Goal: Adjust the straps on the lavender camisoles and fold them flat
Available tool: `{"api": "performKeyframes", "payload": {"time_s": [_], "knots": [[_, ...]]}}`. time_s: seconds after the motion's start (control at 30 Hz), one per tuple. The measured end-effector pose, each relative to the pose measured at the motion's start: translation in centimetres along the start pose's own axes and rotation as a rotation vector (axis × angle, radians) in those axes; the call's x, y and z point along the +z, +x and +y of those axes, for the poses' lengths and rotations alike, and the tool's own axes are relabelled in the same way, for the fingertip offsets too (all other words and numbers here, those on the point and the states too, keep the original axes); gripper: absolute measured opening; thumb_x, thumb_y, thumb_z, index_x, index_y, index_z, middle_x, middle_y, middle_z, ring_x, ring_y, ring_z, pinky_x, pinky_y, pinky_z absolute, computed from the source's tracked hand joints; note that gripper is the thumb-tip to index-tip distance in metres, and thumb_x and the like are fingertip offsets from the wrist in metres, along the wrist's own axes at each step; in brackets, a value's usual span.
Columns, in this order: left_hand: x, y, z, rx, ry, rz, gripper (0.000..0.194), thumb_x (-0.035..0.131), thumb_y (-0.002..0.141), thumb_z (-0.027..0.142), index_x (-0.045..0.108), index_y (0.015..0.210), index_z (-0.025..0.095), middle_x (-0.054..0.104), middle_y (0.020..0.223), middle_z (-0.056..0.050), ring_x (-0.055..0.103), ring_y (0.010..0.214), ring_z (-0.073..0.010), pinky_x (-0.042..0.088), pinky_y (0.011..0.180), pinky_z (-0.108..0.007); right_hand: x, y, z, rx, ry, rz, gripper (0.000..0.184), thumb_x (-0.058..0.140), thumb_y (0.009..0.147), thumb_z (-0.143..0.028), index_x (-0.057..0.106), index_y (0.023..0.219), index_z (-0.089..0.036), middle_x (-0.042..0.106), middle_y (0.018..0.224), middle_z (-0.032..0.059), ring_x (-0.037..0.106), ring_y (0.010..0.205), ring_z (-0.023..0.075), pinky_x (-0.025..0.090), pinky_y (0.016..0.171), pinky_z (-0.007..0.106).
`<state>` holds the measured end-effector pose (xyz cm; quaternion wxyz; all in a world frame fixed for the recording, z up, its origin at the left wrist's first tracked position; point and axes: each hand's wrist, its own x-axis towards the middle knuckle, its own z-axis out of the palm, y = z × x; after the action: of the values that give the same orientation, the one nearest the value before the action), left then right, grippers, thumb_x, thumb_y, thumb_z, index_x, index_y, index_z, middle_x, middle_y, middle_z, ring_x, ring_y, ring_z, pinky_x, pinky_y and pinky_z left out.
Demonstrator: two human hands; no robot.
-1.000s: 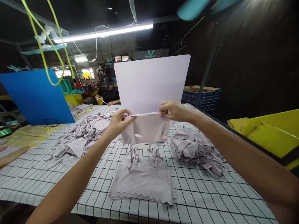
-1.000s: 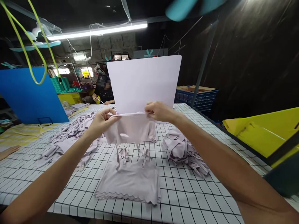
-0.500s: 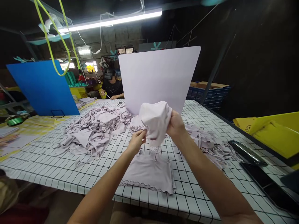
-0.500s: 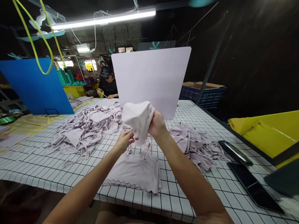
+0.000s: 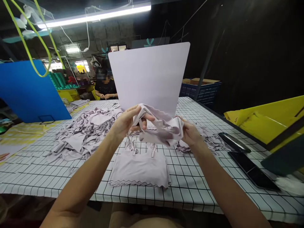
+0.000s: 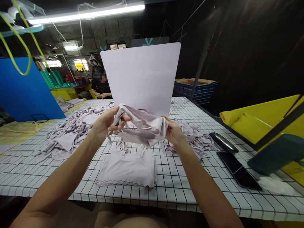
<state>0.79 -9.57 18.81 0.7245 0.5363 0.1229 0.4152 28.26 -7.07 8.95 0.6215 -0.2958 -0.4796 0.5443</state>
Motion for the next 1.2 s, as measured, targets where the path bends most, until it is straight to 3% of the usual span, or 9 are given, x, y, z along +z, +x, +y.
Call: {"api": "performKeyframes", "payload": {"time_s": [0.17,0.23,0.33,0.4,0.63,0.73,0.83,1.0,1.2], "knots": [[2.0,3.3,-0.4,-0.177,0.099,-0.06,0.022,0.056,0.097,0.033,0.058,0.088,0.013,0.078,0.093,-0.016,0.076,0.067,-0.0189,0.028,0.029,-0.011,1.8,-3.7,-1.4,-0.378,-0.143,0.226,0.01,0.065,0.081,-0.017,0.065,0.089,-0.023,0.072,0.099,0.0019,0.069,0.091,0.0162,0.057,0.092,0.037],[2.9,4.2,-1.2,-0.236,0.117,-0.097,0.021,0.058,0.097,0.034,0.055,0.089,0.014,0.078,0.093,-0.017,0.076,0.066,-0.0187,0.027,0.029,-0.01,3.3,-5.1,-1.8,-0.448,-0.191,0.061,0.007,0.062,0.09,-0.026,0.068,0.092,-0.024,0.072,0.108,0.004,0.069,0.102,0.0199,0.053,0.102,0.043],[4.4,4.9,-2.3,-0.31,0.145,-0.165,0.022,0.058,0.097,0.036,0.052,0.093,0.015,0.078,0.094,-0.018,0.074,0.061,-0.0182,0.04,0.035,-0.013,5.3,-6.1,-1.7,-0.279,-0.191,-0.335,0.028,0.061,0.094,-0.049,0.071,0.102,-0.025,0.071,0.115,0.0059,0.064,0.115,0.0242,0.053,0.103,0.044],[5.1,5.0,-2.5,-0.36,0.178,-0.195,0.022,0.057,0.098,0.037,0.053,0.098,0.015,0.077,0.096,-0.019,0.075,0.064,-0.0206,0.05,0.042,-0.019,6.1,-6.0,-1.1,-0.144,-0.104,-0.439,0.036,0.066,0.088,-0.058,0.072,0.095,-0.024,0.072,0.103,0.0051,0.066,0.107,0.0235,0.056,0.096,0.041],[4.0,4.4,-0.7,-0.245,0.331,0.145,0.015,0.055,0.099,0.024,0.062,0.096,0.011,0.074,0.081,-0.009,0.07,0.059,-0.0149,0.053,0.042,-0.018,5.5,-5.2,-1.0,-0.242,0.104,0.03,0.02,0.08,0.079,-0.043,0.076,0.086,-0.025,0.071,0.079,-0.0007,0.067,0.079,0.0148,0.057,0.084,0.033],[3.7,3.9,-0.9,-0.206,0.324,0.248,0.018,0.053,0.1,0.02,0.064,0.091,0.011,0.072,0.076,-0.006,0.069,0.059,-0.0124,0.058,0.05,-0.019,4.9,-5.6,-1.7,-0.2,0.175,-0.019,0.024,0.081,0.079,-0.045,0.073,0.08,-0.023,0.074,0.086,0.0019,0.07,0.089,0.0184,0.056,0.087,0.036],[4.1,3.3,-1.9,-0.22,0.302,0.163,0.02,0.054,0.1,0.023,0.066,0.092,0.01,0.074,0.078,-0.008,0.07,0.062,-0.0138,0.062,0.063,-0.026,5.4,-6.1,-1.3,-0.058,0.1,-0.149,0.035,0.084,0.073,-0.05,0.074,0.092,-0.022,0.075,0.098,0.0041,0.07,0.085,0.0171,0.056,0.081,0.034],[4.3,2.4,-2.3,-0.267,0.293,0.033,0.027,0.051,0.101,0.029,0.068,0.105,0.008,0.075,0.107,-0.02,0.076,0.08,-0.0223,0.064,0.071,-0.034,7.2,-6.2,0.6,0.071,0.115,-0.11,0.037,0.093,0.06,-0.042,0.072,0.079,-0.019,0.068,0.074,-0.0009,0.06,0.066,0.0119,0.053,0.066,0.028],[1.6,0.9,-0.8,-0.144,0.292,0.335,0.018,0.051,0.101,0.024,0.061,0.095,0.01,0.074,0.076,-0.014,0.076,0.071,-0.0223,0.061,0.056,-0.026,5.9,-7.3,-0.6,-0.061,0.311,-0.028,0.027,0.084,0.073,-0.046,0.069,0.076,-0.024,0.04,0.055,-0.0075,0.037,0.052,0.0094,0.059,0.075,0.039]]}}
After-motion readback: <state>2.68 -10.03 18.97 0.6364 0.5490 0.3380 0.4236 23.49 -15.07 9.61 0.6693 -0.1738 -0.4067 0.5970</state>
